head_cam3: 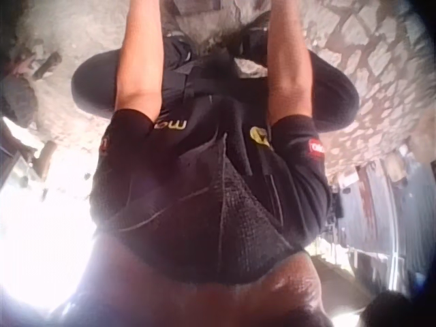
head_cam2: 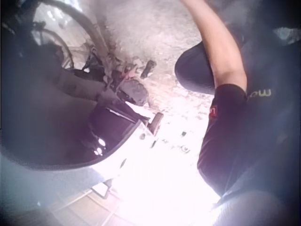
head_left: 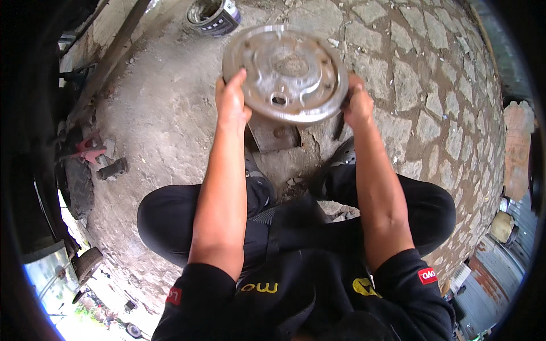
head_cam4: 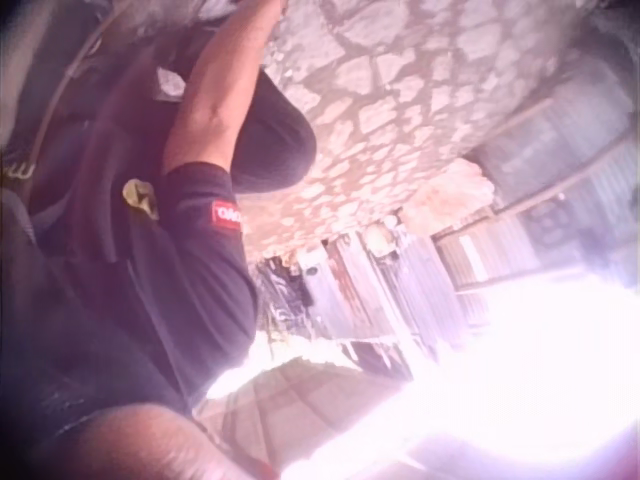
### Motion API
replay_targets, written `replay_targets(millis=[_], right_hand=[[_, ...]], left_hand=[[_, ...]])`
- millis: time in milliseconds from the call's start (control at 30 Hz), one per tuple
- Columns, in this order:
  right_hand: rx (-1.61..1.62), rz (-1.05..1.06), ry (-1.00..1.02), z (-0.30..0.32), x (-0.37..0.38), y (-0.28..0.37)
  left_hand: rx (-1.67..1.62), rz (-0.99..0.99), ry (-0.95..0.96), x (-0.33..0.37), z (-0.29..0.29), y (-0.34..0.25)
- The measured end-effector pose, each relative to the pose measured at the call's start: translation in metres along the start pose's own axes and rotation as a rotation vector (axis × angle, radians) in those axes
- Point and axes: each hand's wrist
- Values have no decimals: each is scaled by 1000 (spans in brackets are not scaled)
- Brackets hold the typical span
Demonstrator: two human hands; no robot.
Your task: The person sits on the ground and scrubs a circular metal part with a small abrasive block, then flips it over and continues scrubbing. The person also scrubs a rectangular metal bracket with the same abrasive block.
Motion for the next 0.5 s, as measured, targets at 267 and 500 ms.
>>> replay_targets(millis=[267,500], right_hand=[[218,172,-22,-8,-5,22],[268,208,-137,32,22,27]], left_hand=[[-198,-180,94,122,-81,45],[42,-23,-29,182,-42,106]])
Point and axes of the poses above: each hand's wrist, its own x-axis towards the middle knuckle, its own z-axis out of the back of the hand, y = z × x, and after that the axes turned 13 degrees about -x, right-handed
